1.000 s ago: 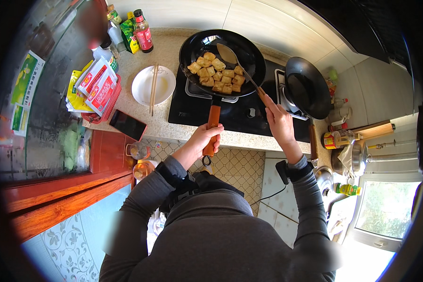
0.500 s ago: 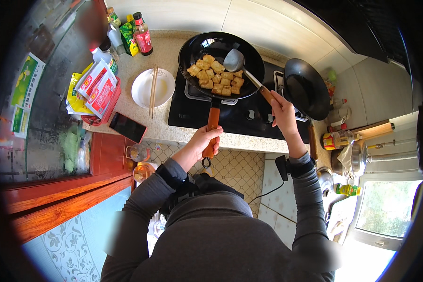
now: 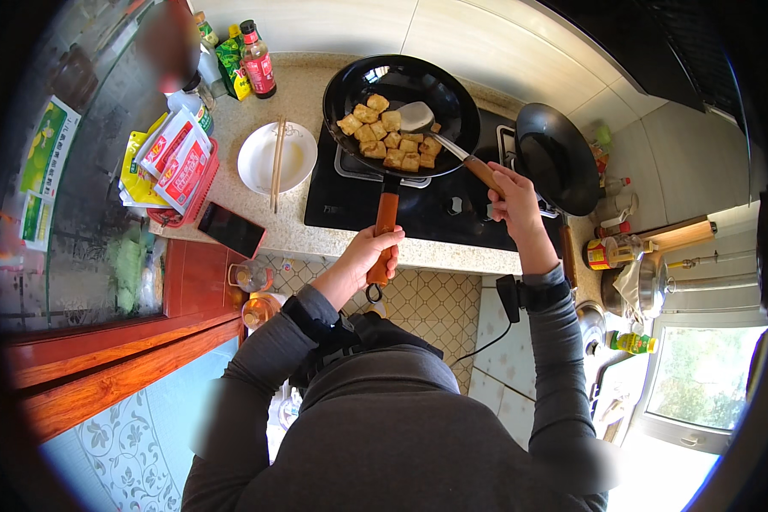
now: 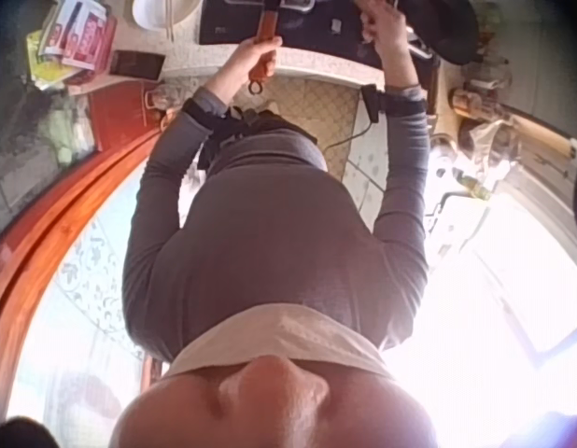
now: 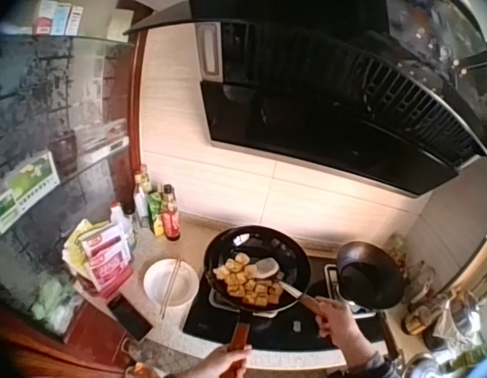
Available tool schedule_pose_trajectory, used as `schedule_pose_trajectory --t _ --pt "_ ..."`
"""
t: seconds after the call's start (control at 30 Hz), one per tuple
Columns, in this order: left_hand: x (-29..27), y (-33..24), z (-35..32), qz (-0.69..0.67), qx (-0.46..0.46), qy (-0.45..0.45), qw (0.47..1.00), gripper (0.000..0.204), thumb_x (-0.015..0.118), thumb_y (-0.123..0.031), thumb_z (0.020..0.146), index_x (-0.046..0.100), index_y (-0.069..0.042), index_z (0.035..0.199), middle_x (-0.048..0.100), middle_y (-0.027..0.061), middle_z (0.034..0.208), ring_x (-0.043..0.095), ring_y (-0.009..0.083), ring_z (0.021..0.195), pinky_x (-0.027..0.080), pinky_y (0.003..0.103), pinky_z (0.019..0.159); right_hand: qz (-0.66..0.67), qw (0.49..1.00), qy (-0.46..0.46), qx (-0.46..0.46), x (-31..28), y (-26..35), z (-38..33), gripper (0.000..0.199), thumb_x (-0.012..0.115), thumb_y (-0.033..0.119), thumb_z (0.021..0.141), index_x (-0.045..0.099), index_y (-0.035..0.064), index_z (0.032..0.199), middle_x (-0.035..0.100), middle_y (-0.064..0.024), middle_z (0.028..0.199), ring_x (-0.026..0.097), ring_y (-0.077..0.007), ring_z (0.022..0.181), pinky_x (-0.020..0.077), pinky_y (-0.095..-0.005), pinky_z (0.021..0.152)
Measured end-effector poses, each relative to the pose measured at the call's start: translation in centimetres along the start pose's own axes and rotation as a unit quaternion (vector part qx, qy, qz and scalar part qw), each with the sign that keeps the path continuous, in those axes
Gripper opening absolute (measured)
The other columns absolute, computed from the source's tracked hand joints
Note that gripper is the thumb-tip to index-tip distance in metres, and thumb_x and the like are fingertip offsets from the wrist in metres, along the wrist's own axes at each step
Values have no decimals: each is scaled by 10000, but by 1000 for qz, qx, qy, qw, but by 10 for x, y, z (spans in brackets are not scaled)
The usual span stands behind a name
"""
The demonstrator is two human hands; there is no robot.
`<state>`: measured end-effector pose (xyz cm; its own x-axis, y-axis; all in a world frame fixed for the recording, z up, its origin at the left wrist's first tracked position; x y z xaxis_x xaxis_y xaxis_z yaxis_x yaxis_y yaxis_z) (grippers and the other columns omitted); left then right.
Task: The person fries cubed tofu in a pan on a stovetop, using a spatula to turn the pieces. After cooking, they transfer the tofu from the pan to a white plate.
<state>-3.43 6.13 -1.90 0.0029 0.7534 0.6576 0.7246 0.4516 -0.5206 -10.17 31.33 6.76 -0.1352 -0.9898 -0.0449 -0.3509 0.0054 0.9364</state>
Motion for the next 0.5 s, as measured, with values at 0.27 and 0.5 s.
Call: schedule_pose_trajectory --t 0.27,0.5 --pt "-1 1 1 -3 0 6 1000 232 664 -173 861 497 -85 996 518 26 662 504 121 460 425 288 392 -173 983 27 -57 5 21 6 389 502 188 946 508 14 1294 480 -9 623 387 -60 423 344 -209 359" --pt "0 0 0 -6 -5 0 1000 233 657 -168 862 494 -87 1008 514 23 657 505 119 462 423 286 392 50 998 33 28 -10 6 9 377 501 187 942 500 23 1282 471 -14 641 367 -64 463 330 -209 401"
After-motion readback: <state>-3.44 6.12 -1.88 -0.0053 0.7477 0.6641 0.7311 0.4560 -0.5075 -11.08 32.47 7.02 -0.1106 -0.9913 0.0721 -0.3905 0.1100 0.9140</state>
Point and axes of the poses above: each hand's wrist, its own z-axis towards the middle knuckle, its own x-axis out of the palm, y = z × x, the point moved 2 cm from there along z, towards the middle knuckle
